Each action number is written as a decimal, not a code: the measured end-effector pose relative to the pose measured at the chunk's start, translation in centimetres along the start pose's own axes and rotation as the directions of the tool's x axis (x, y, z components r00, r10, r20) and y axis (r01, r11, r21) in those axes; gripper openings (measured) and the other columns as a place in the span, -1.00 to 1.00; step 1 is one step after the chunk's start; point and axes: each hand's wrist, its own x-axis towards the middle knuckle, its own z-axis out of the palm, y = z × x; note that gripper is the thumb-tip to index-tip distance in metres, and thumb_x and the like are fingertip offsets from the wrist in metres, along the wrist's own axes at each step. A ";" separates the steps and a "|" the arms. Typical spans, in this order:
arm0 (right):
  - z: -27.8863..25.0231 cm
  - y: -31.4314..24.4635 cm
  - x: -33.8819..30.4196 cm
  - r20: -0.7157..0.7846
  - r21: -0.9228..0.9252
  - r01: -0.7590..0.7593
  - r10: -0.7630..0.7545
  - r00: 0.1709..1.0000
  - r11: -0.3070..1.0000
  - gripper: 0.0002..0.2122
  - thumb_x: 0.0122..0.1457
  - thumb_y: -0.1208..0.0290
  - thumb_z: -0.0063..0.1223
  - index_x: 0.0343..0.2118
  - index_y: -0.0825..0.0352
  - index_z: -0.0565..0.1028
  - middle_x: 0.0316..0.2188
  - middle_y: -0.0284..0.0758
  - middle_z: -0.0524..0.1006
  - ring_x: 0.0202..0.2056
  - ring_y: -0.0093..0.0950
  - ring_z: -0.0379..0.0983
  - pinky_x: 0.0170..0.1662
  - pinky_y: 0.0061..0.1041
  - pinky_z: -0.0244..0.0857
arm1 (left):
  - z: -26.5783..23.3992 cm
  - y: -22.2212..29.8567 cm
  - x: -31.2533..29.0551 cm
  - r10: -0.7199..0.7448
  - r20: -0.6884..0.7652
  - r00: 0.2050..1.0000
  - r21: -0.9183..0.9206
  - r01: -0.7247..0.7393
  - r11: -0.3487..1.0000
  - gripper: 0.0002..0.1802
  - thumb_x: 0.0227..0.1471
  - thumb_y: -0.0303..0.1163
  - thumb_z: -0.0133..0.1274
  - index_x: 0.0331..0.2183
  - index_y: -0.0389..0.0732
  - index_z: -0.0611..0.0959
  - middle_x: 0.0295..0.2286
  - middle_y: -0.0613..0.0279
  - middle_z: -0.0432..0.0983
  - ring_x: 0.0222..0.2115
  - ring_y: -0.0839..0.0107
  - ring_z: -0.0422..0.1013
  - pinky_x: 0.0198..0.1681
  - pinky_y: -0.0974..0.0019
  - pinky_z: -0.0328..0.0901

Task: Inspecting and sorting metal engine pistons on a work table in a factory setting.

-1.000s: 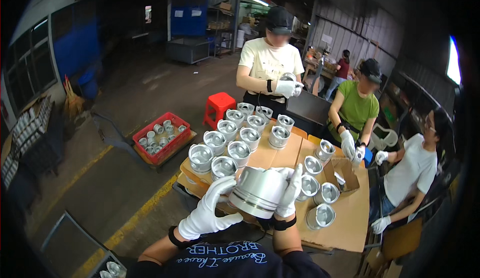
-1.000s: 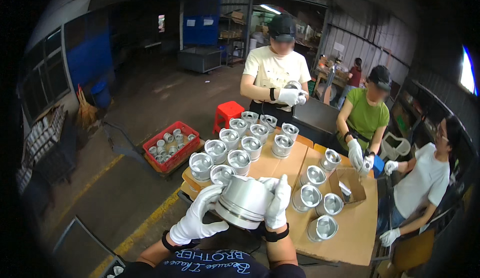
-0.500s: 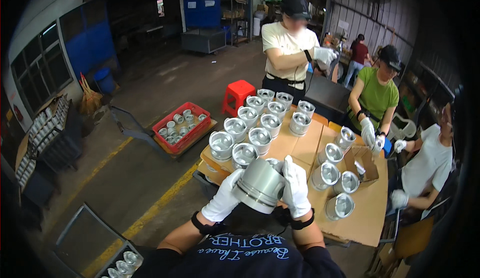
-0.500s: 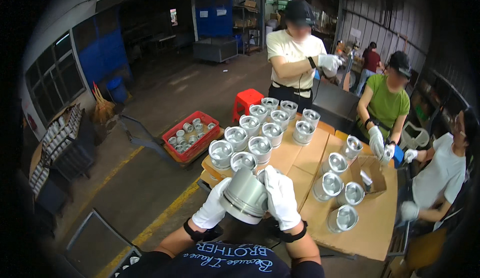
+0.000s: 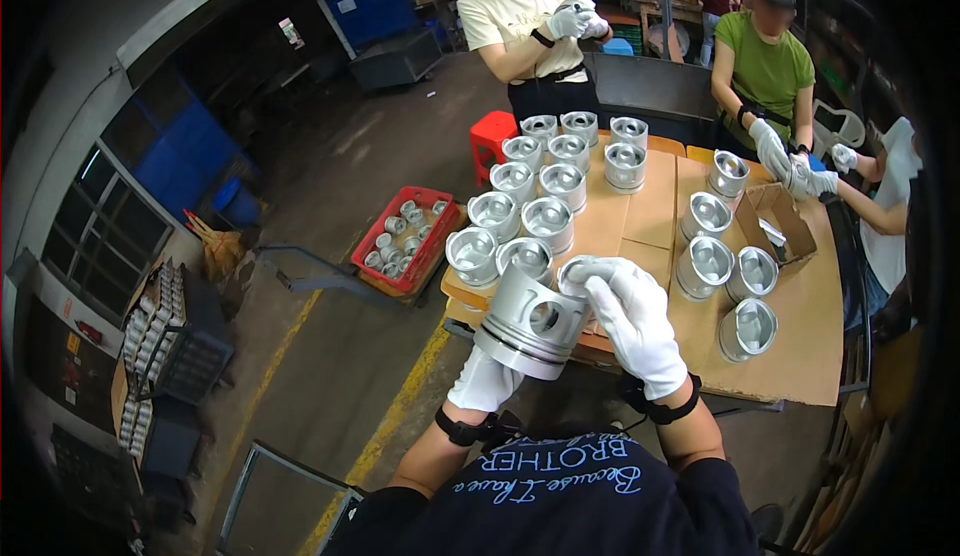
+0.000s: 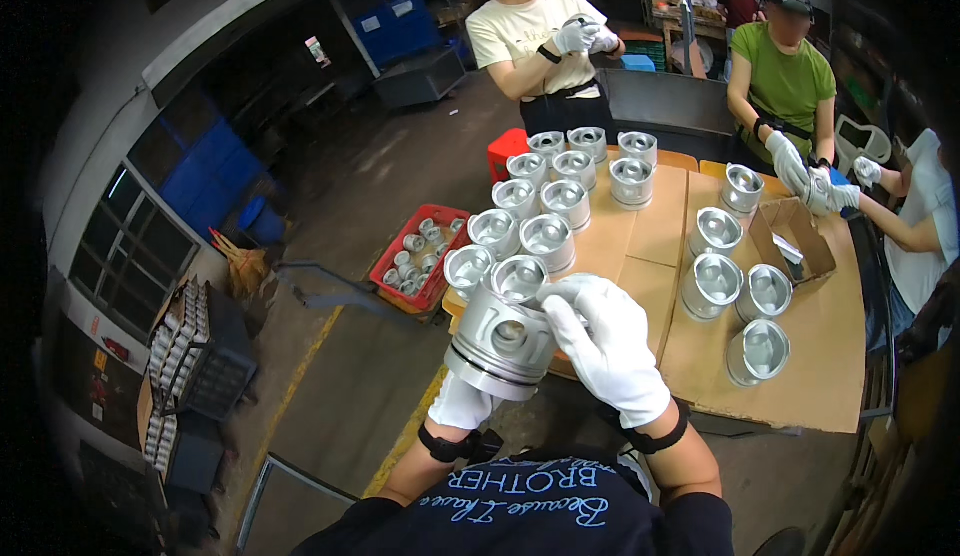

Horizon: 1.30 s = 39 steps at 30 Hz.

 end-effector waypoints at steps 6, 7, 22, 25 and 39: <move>0.4 1.4 -0.7 0.390 0.070 -0.344 0.291 0.874 0.937 -0.69 0.20 0.15 0.14 -0.26 0.36 0.54 -0.50 -0.29 0.53 -0.43 -0.44 0.45 -0.28 -0.48 0.31 | 0.3 1.0 0.6 0.271 -0.184 0.945 0.242 -0.223 0.944 -0.71 0.11 -0.51 0.09 -0.09 -0.28 0.51 -0.14 0.18 0.51 -0.18 0.32 0.48 -0.09 0.28 0.37; 1.0 2.1 -1.4 0.390 0.060 -0.345 0.296 0.872 0.937 -0.69 0.20 0.15 0.14 -0.26 0.36 0.54 -0.50 -0.29 0.53 -0.43 -0.44 0.45 -0.28 -0.48 0.31 | 1.2 2.0 0.5 0.503 -0.079 0.861 0.565 -0.377 0.734 -0.66 0.00 -0.51 0.15 -0.12 -0.25 0.50 -0.14 0.11 0.48 -0.22 0.28 0.47 -0.15 0.27 0.37; -1.8 2.3 -2.0 0.674 0.304 -0.758 0.432 0.599 0.577 -0.68 0.05 0.42 0.34 -0.13 0.37 0.53 -0.28 -0.43 0.57 -0.34 -0.70 0.44 -0.21 -0.65 0.35 | -0.5 -0.2 1.8 0.453 0.034 0.891 0.523 -0.402 0.751 -0.52 -0.24 -0.56 0.30 -0.19 -0.22 0.52 -0.18 0.23 0.42 -0.21 0.41 0.40 -0.09 0.36 0.30; -1.1 2.0 -2.6 0.583 0.501 -0.746 0.467 0.665 0.439 -0.68 0.03 0.48 0.35 -0.14 0.39 0.53 -0.32 -0.47 0.57 -0.33 -0.74 0.44 -0.23 -0.67 0.34 | 0.7 0.2 2.0 0.015 -0.034 0.999 0.026 -0.014 1.000 -0.54 -0.19 -0.62 0.26 -0.16 -0.25 0.53 -0.16 0.30 0.42 -0.21 0.50 0.39 -0.07 0.38 0.29; -3.7 17.4 11.3 0.323 -0.450 -0.221 0.389 0.863 0.865 -0.73 -0.07 0.46 0.24 -0.25 0.31 0.51 -0.30 -0.27 0.59 -0.27 -0.33 0.54 -0.20 -0.41 0.41 | -6.7 1.6 -3.1 -0.013 -0.169 0.986 0.214 0.050 0.976 -0.48 0.02 -0.54 0.18 0.05 -0.21 0.47 -0.16 0.28 0.46 -0.26 0.58 0.44 -0.23 0.50 0.35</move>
